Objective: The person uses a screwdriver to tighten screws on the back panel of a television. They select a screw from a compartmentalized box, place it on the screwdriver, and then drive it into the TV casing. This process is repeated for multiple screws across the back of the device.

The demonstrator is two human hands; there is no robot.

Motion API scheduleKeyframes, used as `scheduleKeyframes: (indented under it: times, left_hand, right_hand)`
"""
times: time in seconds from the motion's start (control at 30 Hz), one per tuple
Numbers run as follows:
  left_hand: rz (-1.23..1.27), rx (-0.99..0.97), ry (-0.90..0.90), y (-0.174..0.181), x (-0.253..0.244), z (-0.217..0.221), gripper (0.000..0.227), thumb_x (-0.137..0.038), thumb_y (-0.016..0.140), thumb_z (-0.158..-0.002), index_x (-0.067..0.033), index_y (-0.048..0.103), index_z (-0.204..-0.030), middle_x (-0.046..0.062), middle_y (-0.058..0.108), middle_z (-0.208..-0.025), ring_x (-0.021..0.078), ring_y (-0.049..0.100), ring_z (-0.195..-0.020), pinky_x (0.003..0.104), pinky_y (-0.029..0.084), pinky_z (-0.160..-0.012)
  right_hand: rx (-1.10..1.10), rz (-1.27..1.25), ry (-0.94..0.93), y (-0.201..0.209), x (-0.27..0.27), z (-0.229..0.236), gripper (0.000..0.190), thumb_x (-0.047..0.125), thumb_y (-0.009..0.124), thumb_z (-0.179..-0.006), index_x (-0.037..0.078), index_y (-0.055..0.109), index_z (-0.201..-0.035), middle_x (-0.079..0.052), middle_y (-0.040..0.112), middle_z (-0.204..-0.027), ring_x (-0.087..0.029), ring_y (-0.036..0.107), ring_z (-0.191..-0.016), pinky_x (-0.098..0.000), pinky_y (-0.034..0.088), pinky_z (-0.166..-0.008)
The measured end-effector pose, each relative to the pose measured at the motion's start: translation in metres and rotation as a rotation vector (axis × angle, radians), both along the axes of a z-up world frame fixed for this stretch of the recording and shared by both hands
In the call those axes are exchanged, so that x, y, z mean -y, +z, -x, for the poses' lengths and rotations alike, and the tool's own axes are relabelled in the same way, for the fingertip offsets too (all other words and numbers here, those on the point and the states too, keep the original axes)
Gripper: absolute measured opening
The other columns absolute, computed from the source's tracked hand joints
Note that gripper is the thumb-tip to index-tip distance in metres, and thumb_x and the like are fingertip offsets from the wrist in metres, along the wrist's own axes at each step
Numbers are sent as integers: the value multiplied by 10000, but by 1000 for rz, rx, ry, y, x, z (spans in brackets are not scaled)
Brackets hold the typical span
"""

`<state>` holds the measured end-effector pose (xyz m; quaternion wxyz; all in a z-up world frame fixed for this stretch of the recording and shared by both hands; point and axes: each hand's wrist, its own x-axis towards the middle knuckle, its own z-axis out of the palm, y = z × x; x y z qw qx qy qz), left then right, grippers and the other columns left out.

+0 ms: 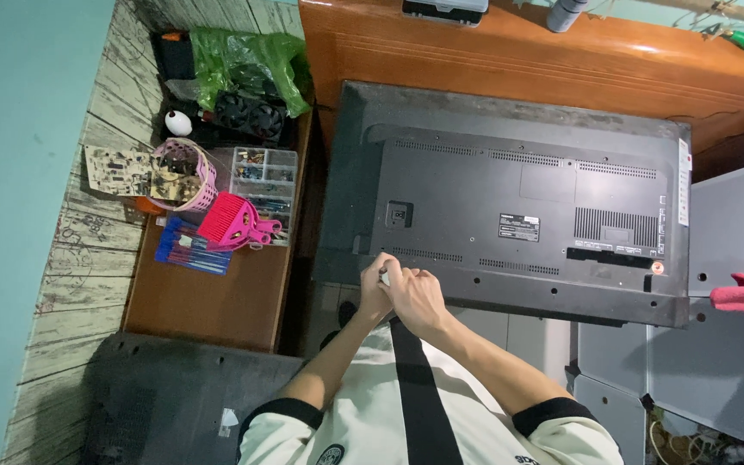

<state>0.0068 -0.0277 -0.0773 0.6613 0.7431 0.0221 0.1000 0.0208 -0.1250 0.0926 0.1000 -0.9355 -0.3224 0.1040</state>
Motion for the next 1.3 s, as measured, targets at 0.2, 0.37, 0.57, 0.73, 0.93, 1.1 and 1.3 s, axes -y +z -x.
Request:
scheduleKeyframes:
  times: [0.2, 0.37, 0.57, 0.73, 0.93, 1.1, 1.3]
  left_hand:
    - [-53, 5, -133, 25, -15, -17, 322, -305, 748, -851, -82, 540, -749, 23, 446, -564, 115, 374, -577, 293, 316, -496]
    - [-13, -44, -145, 37, -15, -13, 242, -220, 756, -828, -128, 538, -780, 4, 458, -591, 120, 406, -558, 299, 351, -512]
    - [-140, 147, 34, 23, 6, -4, 291, -201, 793, -839, -70, 560, -953, 89, 543, -706, 223, 533, -594, 350, 449, -575]
    - [-178, 243, 7, 33, 4, -15, 290, -266, 739, -887, -97, 510, -829, 13, 461, -595, 136, 441, -501, 295, 381, -471]
    - [57, 279, -28, 48, 5, -19, 315, -249, 705, -912, -139, 482, -718, -50, 377, -536, 70, 332, -483, 246, 284, -434]
    - [-35, 205, 41, 66, 9, 4, 361, -220, 808, -854, -89, 535, -1050, 35, 539, -750, 167, 530, -602, 311, 459, -571]
    - [2, 168, 26, 70, 1, -1, 356, -284, 796, -846, -91, 547, -1011, 33, 507, -650, 129, 446, -529, 283, 392, -490]
  right_hand:
    - [-8, 20, -43, 16, -3, -4, 337, 306, 485, -976, 102, 366, -1216, -115, 662, -773, -325, 743, -637, -462, 537, -756]
    - [0, 51, 22, 25, 1, -8, 220, 228, 512, -964, 73, 467, -1114, -118, 649, -805, -324, 745, -665, -472, 526, -807]
    - [2, 74, -40, 11, 6, -9, 278, 301, 482, -980, 103, 446, -1172, -66, 648, -778, -301, 745, -643, -465, 536, -793]
    - [-5, 73, -100, 10, 4, 1, 311, 368, 455, -1001, 96, 429, -1149, -108, 677, -751, -334, 746, -640, -514, 553, -808]
    - [-77, 36, -28, 10, 8, -1, 411, 197, 409, -948, 45, 390, -1329, -133, 637, -833, -357, 749, -677, -588, 542, -786]
    - [-36, 92, -65, 2, 11, 4, 320, 300, 418, -993, 61, 410, -1206, -102, 663, -756, -330, 751, -653, -567, 541, -816]
    - [-16, 80, -73, 20, -1, 4, 383, 338, 482, -986, 43, 412, -1219, -131, 688, -753, -341, 743, -620, -544, 561, -772]
